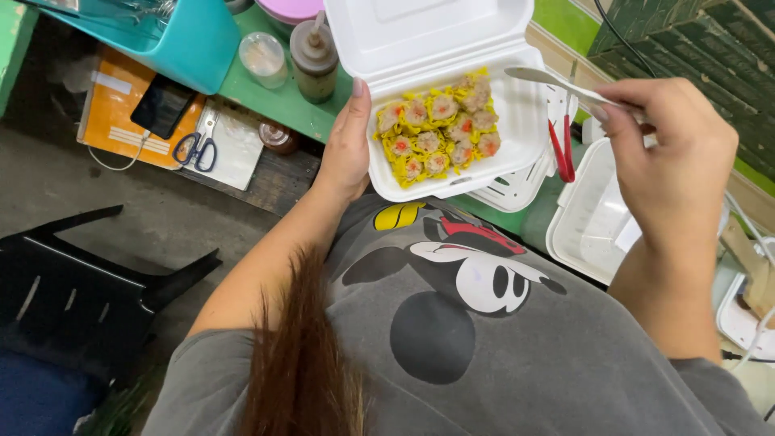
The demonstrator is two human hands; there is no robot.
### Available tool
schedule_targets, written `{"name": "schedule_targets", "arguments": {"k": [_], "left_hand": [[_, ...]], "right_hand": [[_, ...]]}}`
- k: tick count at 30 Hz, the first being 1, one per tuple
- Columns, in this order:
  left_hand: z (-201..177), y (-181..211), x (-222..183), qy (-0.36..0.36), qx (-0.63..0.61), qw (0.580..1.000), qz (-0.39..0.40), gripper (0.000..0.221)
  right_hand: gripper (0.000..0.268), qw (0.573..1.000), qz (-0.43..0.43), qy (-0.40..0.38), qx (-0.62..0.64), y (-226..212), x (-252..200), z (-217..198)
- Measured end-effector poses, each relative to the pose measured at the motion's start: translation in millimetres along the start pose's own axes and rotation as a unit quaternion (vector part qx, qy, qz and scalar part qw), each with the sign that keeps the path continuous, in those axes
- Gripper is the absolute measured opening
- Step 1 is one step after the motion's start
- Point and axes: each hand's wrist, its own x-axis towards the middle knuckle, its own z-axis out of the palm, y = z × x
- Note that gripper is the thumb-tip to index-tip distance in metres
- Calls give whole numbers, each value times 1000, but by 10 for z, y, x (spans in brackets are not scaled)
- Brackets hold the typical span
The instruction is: Wiping a surface and then packing dumplings into a styrofoam container using tongs and a spoon at a food stall.
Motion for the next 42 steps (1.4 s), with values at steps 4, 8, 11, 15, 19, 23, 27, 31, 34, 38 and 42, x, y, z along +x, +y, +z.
{"name": "schedule_targets", "arguments": {"k": [4,8,11,15,19,23,27,31,34,38,42], "left_hand": [[94,37,-5,25,12,999,-30,64],[104,-8,2,34,22,999,-27,62],[143,-15,0,35,-3,999,-30,62],[136,-27,0,47,17,999,-8,64],[119,-55,15,32,5,999,8,64],[102,-91,31,61,15,998,8,62],[104,-105,29,55,24,998,14,64],[138,-179,69,62,13,998,15,63],[147,-266,103,44,11,998,43,61],[220,-308,114,69,1,997,23,65],[264,-317,96,116,21,993,1,68]], "right_hand": [[10,995,5,78,65,-19,-176,73],[4,989,33,102,104,-60,-336,184],[5,977,83,104,168,-147,-424,306],[10,981,65,63,172,-304,-423,403],[13,993,-28,22,113,-313,-361,505],[14,997,-23,3,80,-251,-349,519],[9,982,119,81,124,-250,-341,473],[13,958,269,-7,101,-198,-349,454],[12,951,289,-21,108,-187,-388,499],[14,959,267,-40,90,-112,-506,581],[16,973,221,-45,48,-65,-595,664]]}}
